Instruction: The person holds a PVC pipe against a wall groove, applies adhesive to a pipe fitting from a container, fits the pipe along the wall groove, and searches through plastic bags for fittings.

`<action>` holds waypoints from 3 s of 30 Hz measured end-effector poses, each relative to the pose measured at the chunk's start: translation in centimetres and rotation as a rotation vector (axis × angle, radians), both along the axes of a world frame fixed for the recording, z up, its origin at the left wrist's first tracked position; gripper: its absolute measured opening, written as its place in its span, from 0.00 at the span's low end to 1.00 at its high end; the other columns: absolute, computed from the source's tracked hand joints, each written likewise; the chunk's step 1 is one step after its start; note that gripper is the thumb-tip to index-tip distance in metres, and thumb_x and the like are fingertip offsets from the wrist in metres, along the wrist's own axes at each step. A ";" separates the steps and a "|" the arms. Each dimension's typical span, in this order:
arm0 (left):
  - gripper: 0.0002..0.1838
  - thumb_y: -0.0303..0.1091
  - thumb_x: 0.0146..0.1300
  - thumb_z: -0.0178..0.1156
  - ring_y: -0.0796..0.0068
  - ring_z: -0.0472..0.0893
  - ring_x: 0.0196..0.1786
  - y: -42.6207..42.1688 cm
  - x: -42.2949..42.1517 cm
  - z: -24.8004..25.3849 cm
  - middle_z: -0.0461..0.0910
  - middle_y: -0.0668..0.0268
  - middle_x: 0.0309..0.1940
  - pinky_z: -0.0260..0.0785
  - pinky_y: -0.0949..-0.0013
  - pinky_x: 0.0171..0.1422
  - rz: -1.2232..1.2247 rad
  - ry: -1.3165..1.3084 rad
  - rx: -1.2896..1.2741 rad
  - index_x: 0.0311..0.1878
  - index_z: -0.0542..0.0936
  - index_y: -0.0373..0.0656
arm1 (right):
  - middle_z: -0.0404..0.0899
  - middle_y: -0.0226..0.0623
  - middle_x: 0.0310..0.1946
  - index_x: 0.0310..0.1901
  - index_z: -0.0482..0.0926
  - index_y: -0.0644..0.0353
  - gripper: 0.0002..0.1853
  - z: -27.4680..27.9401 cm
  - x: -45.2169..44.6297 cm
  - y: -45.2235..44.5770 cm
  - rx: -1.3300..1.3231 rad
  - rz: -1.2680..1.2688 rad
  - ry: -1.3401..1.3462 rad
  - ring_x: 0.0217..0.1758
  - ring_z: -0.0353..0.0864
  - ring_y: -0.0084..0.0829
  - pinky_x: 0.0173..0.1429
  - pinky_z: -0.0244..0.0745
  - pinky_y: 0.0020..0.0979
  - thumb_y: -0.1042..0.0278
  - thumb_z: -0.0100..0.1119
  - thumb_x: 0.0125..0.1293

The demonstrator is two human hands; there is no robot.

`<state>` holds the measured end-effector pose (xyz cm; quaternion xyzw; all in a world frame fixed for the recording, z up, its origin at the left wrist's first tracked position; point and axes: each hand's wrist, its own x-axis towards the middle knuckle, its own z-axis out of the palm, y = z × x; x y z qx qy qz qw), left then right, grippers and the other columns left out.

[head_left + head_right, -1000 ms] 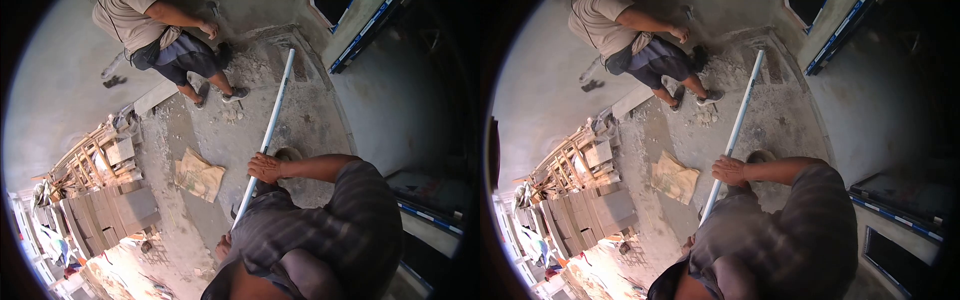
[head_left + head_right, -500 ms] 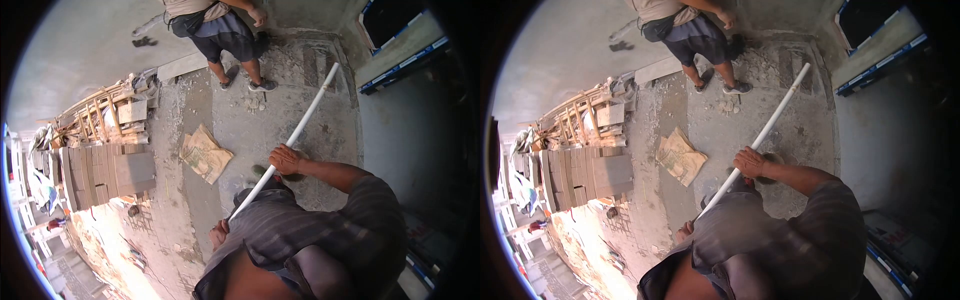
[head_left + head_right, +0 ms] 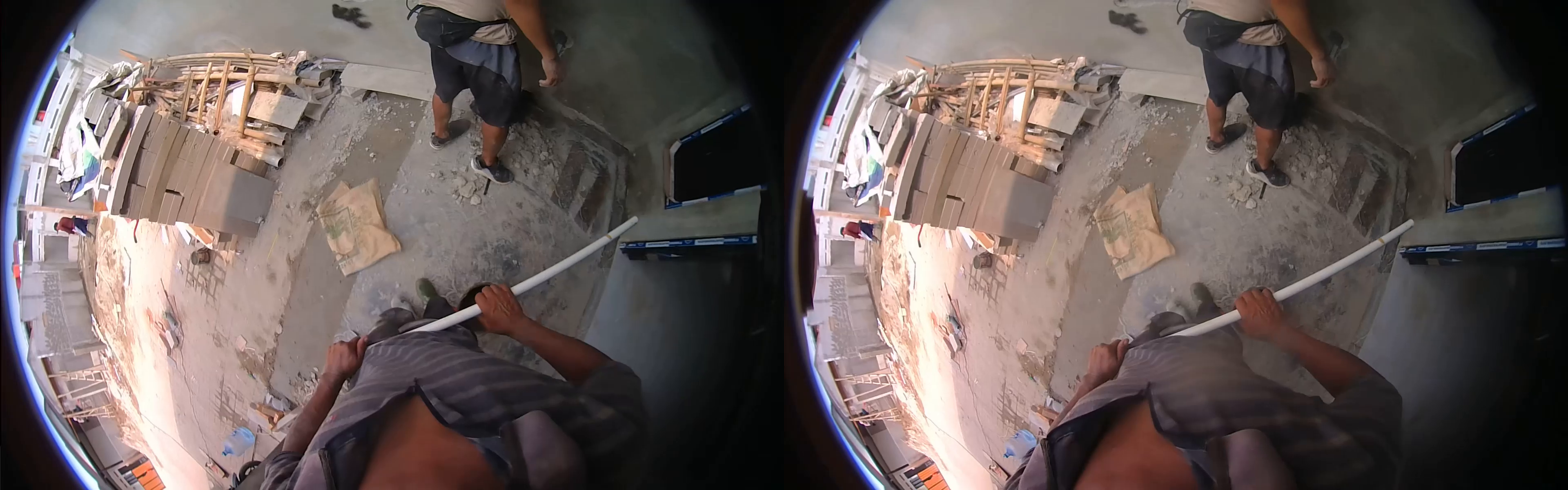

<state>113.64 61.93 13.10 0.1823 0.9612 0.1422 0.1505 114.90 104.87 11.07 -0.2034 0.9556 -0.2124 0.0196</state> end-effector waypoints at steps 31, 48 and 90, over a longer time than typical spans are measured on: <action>0.15 0.43 0.69 0.56 0.51 0.79 0.23 -1.2 -1.5 -0.6 0.77 0.57 0.18 0.71 0.53 0.30 -0.022 0.041 -0.052 0.27 0.78 0.47 | 0.76 0.37 0.31 0.36 0.76 0.57 0.08 2.1 3.9 -2.1 0.149 -0.119 -0.310 0.42 0.80 0.40 0.47 0.73 0.45 0.66 0.63 0.57; 0.22 0.50 0.70 0.54 0.53 0.80 0.26 -5.3 -4.0 -3.8 0.80 0.59 0.21 0.72 0.53 0.35 -0.212 -0.007 0.080 0.24 0.77 0.47 | 0.80 0.47 0.46 0.51 0.78 0.61 0.24 6.1 6.7 -6.6 0.250 -0.211 -0.246 0.49 0.81 0.37 0.46 0.72 0.43 0.58 0.70 0.56; 0.20 0.50 0.69 0.54 0.54 0.81 0.29 -9.7 -7.2 -5.2 0.80 0.61 0.23 0.72 0.54 0.39 -0.556 0.120 0.287 0.26 0.76 0.47 | 0.85 0.40 0.26 0.34 0.87 0.61 0.16 3.4 9.2 -10.6 -0.003 -0.306 -1.603 0.27 0.85 0.35 0.34 0.77 0.37 0.57 0.69 0.48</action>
